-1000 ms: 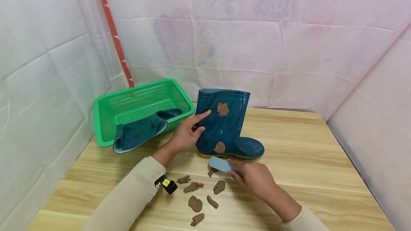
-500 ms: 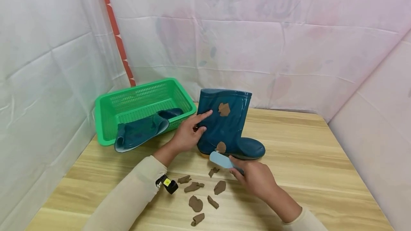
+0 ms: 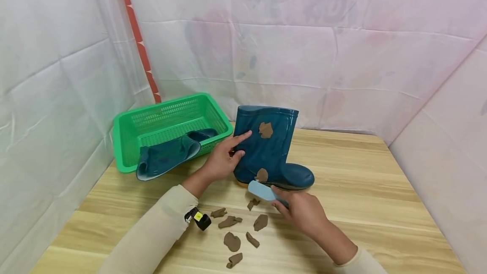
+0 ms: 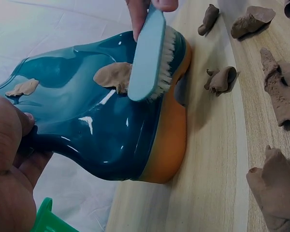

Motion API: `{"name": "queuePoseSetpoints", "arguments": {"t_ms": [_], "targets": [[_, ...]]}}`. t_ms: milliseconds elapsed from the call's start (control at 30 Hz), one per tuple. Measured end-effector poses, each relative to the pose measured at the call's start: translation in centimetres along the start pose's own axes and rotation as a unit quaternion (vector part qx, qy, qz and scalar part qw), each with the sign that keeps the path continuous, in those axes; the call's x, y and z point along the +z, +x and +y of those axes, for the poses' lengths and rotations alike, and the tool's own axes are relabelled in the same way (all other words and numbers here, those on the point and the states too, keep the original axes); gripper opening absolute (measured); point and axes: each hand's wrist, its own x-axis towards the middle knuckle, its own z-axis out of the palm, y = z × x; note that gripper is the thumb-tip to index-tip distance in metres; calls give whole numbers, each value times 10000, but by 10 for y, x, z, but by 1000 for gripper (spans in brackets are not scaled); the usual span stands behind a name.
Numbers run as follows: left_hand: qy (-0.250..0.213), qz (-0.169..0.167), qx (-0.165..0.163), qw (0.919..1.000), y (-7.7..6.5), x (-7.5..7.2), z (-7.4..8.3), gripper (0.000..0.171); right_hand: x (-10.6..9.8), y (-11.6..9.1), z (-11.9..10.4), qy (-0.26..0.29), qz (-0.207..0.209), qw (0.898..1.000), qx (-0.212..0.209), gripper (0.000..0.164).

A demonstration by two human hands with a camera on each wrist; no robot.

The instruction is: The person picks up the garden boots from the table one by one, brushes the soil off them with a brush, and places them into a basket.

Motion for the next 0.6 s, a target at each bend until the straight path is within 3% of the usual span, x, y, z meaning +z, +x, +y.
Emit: {"name": "queuePoseSetpoints", "arguments": {"t_ms": [233,467,600], "targets": [[-7,51,-3,10000,1,2,-1,61,-3,2,2,126,641,9978,-136,46],[-9,-38,-46,10000,0,2,0,61,-3,-1,0,25,-60,10000,40,44],[-14,12,-51,10000,0,2,0,61,-7,1,-1,145,344,9993,-92,45]]}}
